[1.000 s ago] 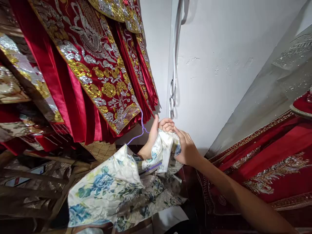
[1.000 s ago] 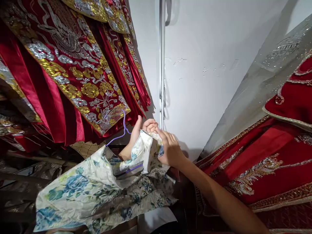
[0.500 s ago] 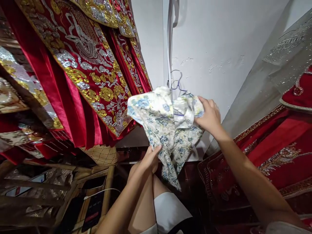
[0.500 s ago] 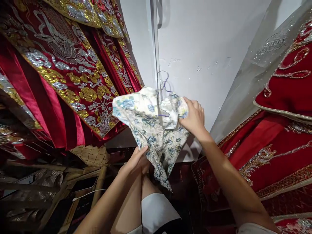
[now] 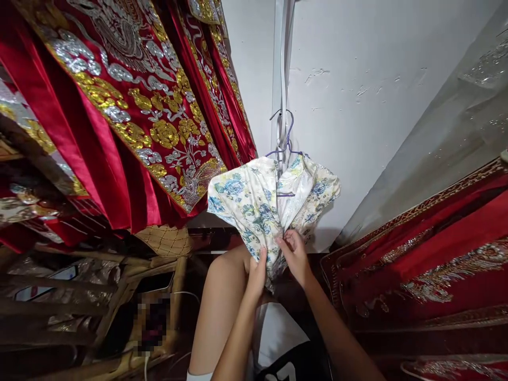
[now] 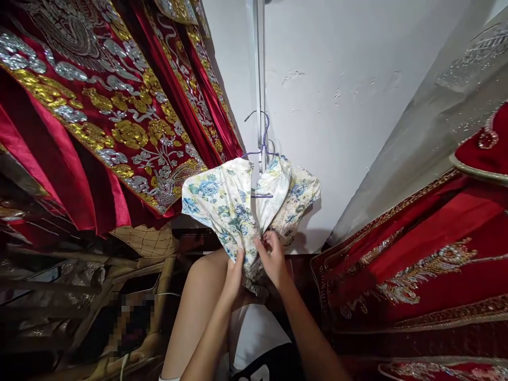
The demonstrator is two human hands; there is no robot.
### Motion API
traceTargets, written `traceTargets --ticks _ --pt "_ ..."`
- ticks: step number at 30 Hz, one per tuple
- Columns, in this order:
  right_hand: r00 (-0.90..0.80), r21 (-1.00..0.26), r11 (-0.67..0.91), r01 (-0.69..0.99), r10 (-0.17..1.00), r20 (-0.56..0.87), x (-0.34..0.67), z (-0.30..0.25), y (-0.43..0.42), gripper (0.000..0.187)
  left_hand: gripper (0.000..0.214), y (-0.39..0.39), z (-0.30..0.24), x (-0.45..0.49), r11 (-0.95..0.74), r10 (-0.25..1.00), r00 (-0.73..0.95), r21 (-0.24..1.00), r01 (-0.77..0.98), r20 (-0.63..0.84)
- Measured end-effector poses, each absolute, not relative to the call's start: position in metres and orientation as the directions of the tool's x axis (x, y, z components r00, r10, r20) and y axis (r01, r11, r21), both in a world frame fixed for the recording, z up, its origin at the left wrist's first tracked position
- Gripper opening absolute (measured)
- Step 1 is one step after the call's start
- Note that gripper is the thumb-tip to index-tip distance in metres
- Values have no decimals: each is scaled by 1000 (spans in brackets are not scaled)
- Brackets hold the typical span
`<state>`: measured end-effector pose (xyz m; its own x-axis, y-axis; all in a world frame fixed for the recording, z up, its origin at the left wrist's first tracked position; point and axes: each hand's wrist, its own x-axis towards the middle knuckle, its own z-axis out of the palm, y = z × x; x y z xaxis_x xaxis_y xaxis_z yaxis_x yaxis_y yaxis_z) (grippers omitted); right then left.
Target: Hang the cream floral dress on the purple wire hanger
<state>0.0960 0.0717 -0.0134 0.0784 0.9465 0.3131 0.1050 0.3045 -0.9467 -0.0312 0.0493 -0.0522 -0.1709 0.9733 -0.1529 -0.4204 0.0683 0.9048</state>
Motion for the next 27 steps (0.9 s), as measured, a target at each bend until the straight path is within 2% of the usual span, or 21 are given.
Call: traceTargets --ticks 5,10,12,14,16,18,21,23,27 --pt "94 -974 195 -113 978 185 87 -20 52 32 65 37 -45 -31 59 985 -123 905 -422 -122" --pt "128 -978 151 -147 983 133 108 -1 41 26 61 30 -42 -29 53 988 -114 930 -364 -102" --pt "177 -978 153 -144 976 127 113 3 35 25 57 27 -47 -25 50 980 -172 967 -251 -96" --pt "192 -980 153 -127 973 127 117 5 30 24 60 21 -54 -20 24 957 -287 998 -62 -41" --pt "190 -985 144 -99 974 123 121 3 25 24 72 14 -59 -13 -30 919 -387 992 123 76" --pt "192 -988 128 -84 975 109 124 2 22 26 78 9 -60 -5 -108 886 -413 959 262 212" --pt "201 -988 105 -114 976 81 126 0 21 27 56 9 -51 8 -264 892 -251 884 386 376" --pt "200 -984 95 -148 978 65 124 1 22 26 40 14 -42 14 -363 883 -141 841 402 449" --pt "184 -980 87 -180 981 54 120 3 21 27 20 27 -27 17 -419 879 -81 841 341 470"
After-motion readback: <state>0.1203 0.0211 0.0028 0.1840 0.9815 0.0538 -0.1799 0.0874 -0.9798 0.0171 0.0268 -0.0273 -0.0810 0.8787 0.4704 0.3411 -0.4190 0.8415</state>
